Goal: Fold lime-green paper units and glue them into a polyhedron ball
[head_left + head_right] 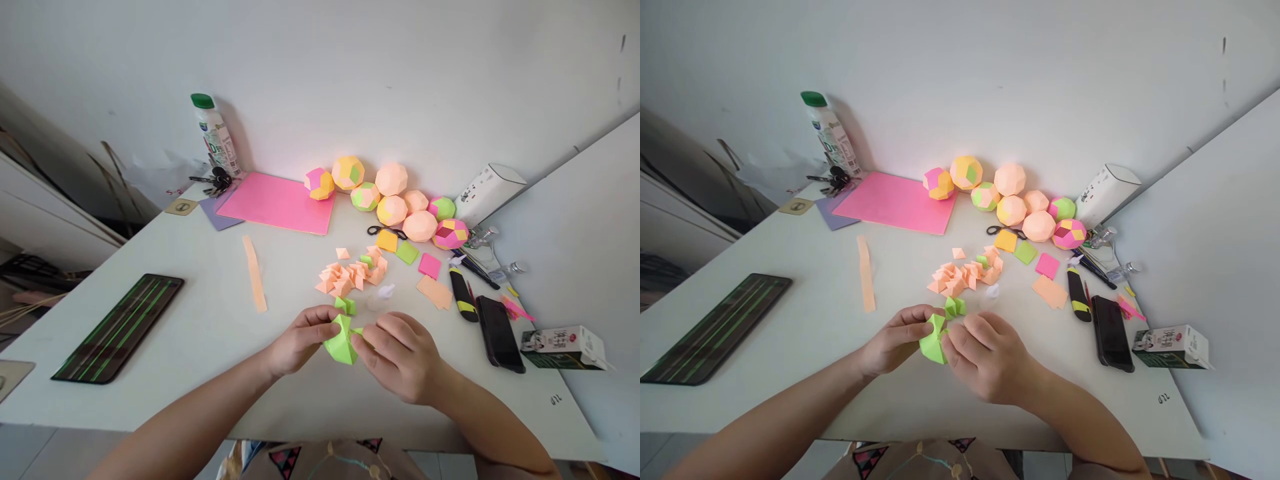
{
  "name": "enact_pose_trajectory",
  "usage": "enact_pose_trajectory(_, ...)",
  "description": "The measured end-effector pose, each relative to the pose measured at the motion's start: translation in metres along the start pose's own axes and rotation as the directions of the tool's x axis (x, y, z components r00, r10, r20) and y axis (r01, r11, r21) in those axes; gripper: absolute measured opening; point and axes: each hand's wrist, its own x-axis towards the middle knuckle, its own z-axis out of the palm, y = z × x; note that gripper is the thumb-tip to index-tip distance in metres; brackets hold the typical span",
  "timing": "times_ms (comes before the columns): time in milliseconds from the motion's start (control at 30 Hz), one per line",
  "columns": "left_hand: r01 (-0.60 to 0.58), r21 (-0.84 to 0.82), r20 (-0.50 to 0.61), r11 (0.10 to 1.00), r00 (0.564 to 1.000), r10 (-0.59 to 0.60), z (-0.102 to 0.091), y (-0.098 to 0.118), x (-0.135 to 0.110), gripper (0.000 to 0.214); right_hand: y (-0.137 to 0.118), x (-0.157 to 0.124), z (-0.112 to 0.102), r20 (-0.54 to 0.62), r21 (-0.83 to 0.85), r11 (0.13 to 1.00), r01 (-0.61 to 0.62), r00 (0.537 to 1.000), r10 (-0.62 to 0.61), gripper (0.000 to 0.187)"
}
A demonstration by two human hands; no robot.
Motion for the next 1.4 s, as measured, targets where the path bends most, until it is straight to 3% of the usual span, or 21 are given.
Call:
enact_pose_trajectory(233, 0.021, 0.018, 0.019, 1.0, 1.0, -0.021, -0.001, 0.0, 0.001, 0.016, 0.001, -0.001, -0.001, -0.114, -0.059, 0.998, -0.018, 0.993, 0.011, 0.017)
enact_pose_trajectory(433, 0.008, 0.006, 0.018, 1.0, 1.0, -0.008, 0.0, -0.002, 0.001, 0.016, -0.004, 0.0, 0.009, -0.089, -0.126, 0.991, 0.034, 0.995, -0.045, 0.012)
enact_pose_trajectory(667, -0.025, 0.022, -0.022, 0.999, 0.999, 0.026, 0.0, 0.002, 0.001, 0.017, -0.006, -0.002, 0.009, -0.035, -0.086, 0.994, 0.066, 0.997, -0.069, 0.013)
enact_pose_trajectory(767, -0.023, 0.03, -0.018, 0.999, 1.0, 0.023, 0.0, 0.002, 0.0, 0.017, -0.004, -0.001, 0.003, -0.051, 0.038, 0.999, -0.017, 0.999, 0.019, 0.017)
enact_pose_trajectory(833, -0.025, 0.037, -0.017, 0.999, 1.0, 0.025, -0.001, 0.002, 0.0, 0.017, -0.003, 0.001, 0.0, -0.063, 0.172, 0.976, -0.135, 0.987, 0.148, 0.023)
enact_pose_trajectory(967, -0.024, 0.058, 0.006, 0.998, 1.0, 0.024, 0.0, 0.005, -0.001, 0.016, 0.0, 0.005, -0.004, 0.005, 0.478, 0.785, -0.393, 0.896, 0.445, 0.023)
enact_pose_trajectory(1067, -0.026, 0.073, 0.047, 0.997, 0.999, 0.023, 0.001, 0.005, 0.0, 0.017, 0.001, 0.005, -0.002, 0.048, 0.562, 0.695, -0.449, 0.856, 0.514, 0.02)
enact_pose_trajectory(1133, -0.016, 0.081, 0.059, 0.997, 0.998, 0.011, 0.0, 0.003, 0.0, 0.017, 0.001, 0.004, 0.002, 0.013, 0.504, 0.756, -0.417, 0.879, 0.476, 0.022)
enact_pose_trajectory(1267, 0.012, 0.101, 0.085, 0.995, 0.996, -0.021, -0.002, -0.001, 0.0, 0.016, 0.0, 0.0, 0.007, -0.03, 0.301, 0.917, -0.263, 0.958, 0.285, 0.031)
enact_pose_trajectory(1400, 0.012, 0.091, 0.092, 0.996, 0.996, -0.02, -0.003, -0.002, 0.0, 0.015, 0.002, -0.001, 0.008, 0.016, 0.279, 0.929, -0.243, 0.968, 0.249, 0.03)
